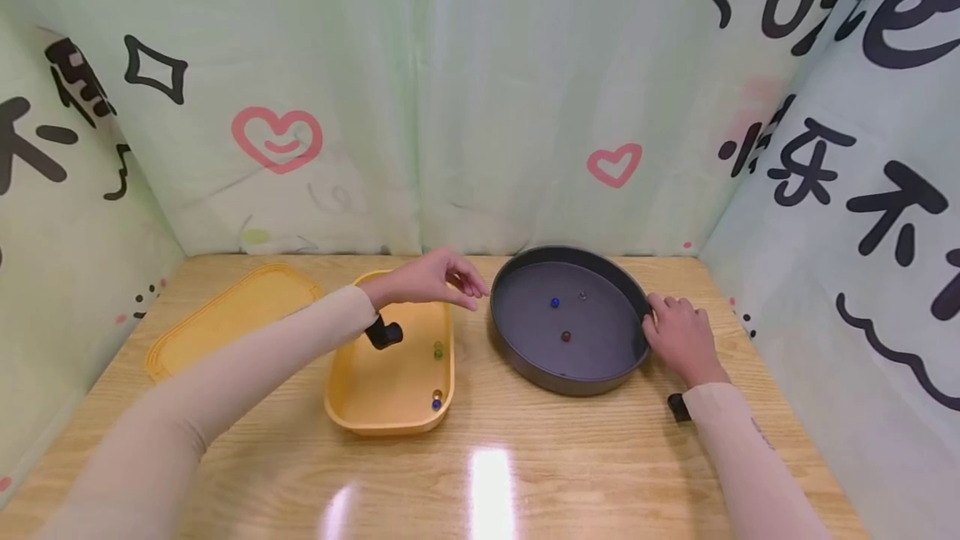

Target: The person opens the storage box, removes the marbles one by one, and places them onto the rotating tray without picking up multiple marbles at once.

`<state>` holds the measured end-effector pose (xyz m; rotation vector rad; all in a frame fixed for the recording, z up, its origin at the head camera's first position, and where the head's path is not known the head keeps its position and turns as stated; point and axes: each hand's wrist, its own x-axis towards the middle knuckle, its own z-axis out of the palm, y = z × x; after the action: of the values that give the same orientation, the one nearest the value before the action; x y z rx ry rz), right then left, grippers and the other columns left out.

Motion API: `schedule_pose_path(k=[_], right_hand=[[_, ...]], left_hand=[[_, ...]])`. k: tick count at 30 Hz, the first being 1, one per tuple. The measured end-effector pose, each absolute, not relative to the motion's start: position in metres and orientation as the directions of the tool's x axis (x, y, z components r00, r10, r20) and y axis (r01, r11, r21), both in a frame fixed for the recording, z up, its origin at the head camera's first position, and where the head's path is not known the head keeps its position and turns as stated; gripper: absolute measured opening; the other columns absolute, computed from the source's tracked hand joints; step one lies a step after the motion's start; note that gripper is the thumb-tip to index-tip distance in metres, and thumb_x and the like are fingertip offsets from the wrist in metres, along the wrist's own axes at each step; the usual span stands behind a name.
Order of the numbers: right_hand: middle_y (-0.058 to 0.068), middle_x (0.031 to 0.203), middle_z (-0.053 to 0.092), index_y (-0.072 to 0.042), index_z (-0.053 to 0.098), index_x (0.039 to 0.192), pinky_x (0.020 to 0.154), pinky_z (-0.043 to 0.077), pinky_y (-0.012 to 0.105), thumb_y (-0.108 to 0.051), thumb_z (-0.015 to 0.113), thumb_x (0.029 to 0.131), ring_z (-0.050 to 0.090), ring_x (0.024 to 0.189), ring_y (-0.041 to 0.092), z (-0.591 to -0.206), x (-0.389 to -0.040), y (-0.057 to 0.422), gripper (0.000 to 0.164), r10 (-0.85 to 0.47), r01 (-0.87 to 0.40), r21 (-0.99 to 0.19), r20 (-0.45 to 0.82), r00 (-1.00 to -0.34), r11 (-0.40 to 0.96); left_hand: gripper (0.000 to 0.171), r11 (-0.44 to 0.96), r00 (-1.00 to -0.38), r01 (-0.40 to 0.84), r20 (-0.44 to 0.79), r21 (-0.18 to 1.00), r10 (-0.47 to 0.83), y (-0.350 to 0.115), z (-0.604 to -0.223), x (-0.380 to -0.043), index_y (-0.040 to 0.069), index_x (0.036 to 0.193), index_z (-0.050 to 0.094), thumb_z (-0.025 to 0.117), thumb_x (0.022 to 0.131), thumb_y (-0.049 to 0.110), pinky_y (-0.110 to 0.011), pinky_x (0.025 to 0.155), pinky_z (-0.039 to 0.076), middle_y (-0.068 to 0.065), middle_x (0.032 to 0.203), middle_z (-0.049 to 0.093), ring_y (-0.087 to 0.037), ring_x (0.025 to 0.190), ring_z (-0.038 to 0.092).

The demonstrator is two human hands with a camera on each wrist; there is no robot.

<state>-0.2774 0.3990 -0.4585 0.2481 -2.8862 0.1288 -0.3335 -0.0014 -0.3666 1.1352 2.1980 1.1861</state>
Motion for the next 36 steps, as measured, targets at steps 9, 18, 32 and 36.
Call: schedule_pose_path(k=[9, 18, 32, 36], right_hand=[[0.016, 0.077, 0.057, -0.003, 0.050, 0.099, 0.060, 0.037, 0.050, -0.016, 0.046, 0.093, 0.053, 0.079, 0.039, -0.455, -0.276, 0.399, 0.015, -0.153, -0.175, -0.073, 0.247, -0.957, 0.982], [0.012, 0.072, 0.055, -0.003, 0.050, 0.096, 0.059, 0.036, 0.048, -0.016, 0.047, 0.093, 0.052, 0.077, 0.038, -0.455, -0.274, 0.399, 0.013, -0.152, -0.179, -0.080, 0.262, -0.953, 0.981], [0.012, 0.072, 0.053, -0.004, 0.049, 0.096, 0.060, 0.036, 0.049, -0.016, 0.046, 0.094, 0.051, 0.075, 0.037, -0.454, -0.274, 0.396, 0.013, -0.154, -0.179, -0.087, 0.245, -0.957, 0.980], [0.011, 0.072, 0.052, -0.004, 0.049, 0.094, 0.059, 0.035, 0.048, -0.016, 0.046, 0.094, 0.051, 0.074, 0.036, -0.454, -0.274, 0.395, 0.012, -0.156, -0.181, -0.083, 0.243, -0.957, 0.980]], left_hand=[[0.019, 0.359, -0.627, 0.407, -0.028, 0.840, 0.779, -0.044, -0.395, -0.326, -0.001, 0.097, 0.072, 0.073, 0.080, 0.006, -0.022, 0.076, 0.054, -0.008, 0.088, 0.072, -0.008, 0.075, 0.063], [0.017, 0.446, -0.575, 0.456, -0.128, 0.770, 0.808, -0.048, -0.416, -0.334, -0.003, 0.094, 0.073, 0.073, 0.078, 0.002, -0.016, 0.071, 0.052, -0.014, 0.091, 0.073, -0.002, 0.072, 0.059], [0.016, 0.492, -0.483, 0.522, -0.234, 0.697, 0.844, -0.038, -0.441, -0.352, 0.001, 0.092, 0.074, 0.074, 0.076, 0.001, -0.016, 0.074, 0.053, -0.010, 0.093, 0.074, -0.003, 0.078, 0.064], [0.015, 0.502, -0.471, 0.527, -0.256, 0.686, 0.844, -0.036, -0.442, -0.353, 0.001, 0.091, 0.074, 0.075, 0.076, 0.002, -0.016, 0.077, 0.053, -0.010, 0.094, 0.073, -0.004, 0.080, 0.064]])
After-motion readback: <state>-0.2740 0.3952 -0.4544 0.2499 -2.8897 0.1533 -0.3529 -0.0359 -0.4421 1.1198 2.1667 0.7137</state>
